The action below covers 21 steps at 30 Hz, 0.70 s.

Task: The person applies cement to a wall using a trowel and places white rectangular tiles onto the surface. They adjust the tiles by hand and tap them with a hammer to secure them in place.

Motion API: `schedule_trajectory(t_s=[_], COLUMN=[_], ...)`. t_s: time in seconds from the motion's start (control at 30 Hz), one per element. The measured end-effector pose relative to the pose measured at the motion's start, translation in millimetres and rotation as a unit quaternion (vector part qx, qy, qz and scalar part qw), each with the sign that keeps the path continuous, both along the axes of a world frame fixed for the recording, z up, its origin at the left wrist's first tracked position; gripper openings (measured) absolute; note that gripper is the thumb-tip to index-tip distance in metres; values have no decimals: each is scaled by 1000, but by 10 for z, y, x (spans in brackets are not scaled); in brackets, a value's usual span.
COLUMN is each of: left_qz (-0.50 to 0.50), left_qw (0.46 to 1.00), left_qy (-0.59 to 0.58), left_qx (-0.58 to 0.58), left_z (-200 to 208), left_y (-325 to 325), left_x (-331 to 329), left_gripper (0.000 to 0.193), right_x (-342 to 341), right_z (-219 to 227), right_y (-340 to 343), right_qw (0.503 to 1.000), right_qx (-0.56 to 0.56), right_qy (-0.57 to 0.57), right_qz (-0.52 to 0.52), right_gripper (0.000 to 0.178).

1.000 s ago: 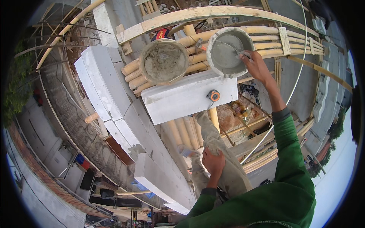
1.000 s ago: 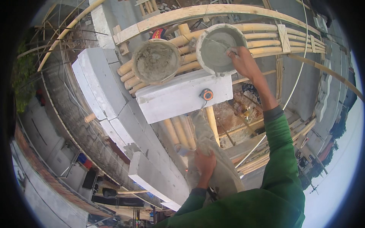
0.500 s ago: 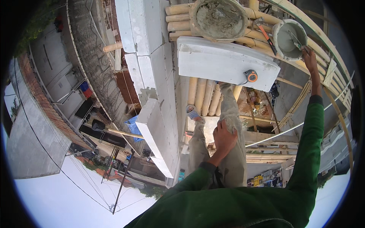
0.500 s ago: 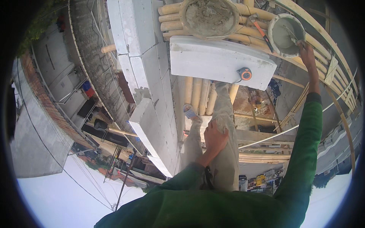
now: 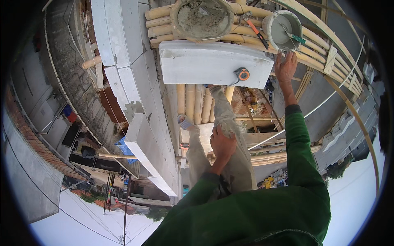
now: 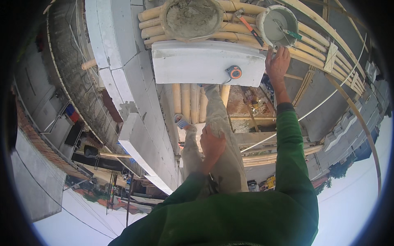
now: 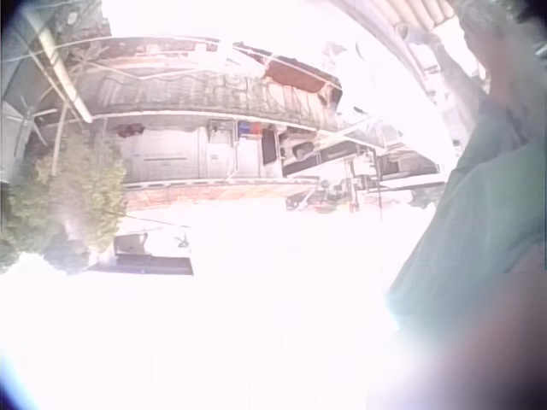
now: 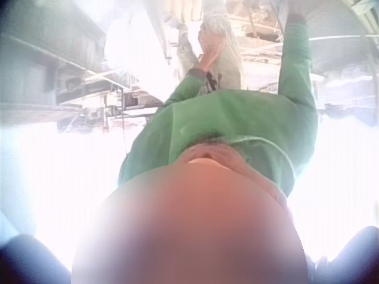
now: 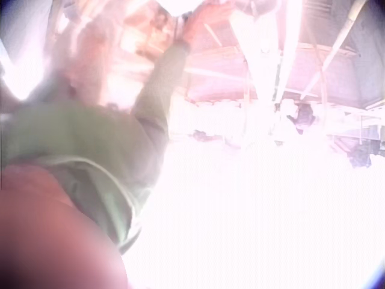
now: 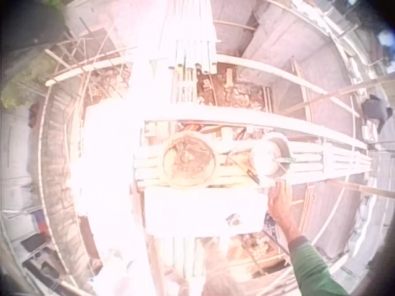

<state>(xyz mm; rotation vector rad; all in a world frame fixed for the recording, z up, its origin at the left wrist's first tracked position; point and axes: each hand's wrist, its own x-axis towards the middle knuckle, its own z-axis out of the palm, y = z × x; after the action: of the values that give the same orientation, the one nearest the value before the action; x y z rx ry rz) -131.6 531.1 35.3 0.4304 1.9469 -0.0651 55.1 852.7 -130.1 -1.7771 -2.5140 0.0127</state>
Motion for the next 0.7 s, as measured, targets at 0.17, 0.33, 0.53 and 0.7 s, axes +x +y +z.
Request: schedule_trajectory(t_s=[0.17, 0.33, 0.53, 0.7], left_qz=[-7, -10, 23, 23], left_qw=[1000, 999, 999, 999], left_qy=[25, 31, 27, 16], left_qx=[16, 30, 32, 26], left_z=[-11, -25, -4, -53], left_y=[-41, -122, -94, -113], left_x=[-15, -36, -69, -63], left_gripper=[65, 66, 64, 64], right_x=[-720, -843, -949, -1216], right_z=[-204, -531, -762, -1575], right_y=[-1405, -1650, -675, 368], right_qw=[945, 949, 961, 961], right_qx=[-327, -294, -186, -255], right_qy=[-29, 59, 147, -9], right_qz=[-13, -97, -145, -109], right_gripper=[90, 84, 78, 83])
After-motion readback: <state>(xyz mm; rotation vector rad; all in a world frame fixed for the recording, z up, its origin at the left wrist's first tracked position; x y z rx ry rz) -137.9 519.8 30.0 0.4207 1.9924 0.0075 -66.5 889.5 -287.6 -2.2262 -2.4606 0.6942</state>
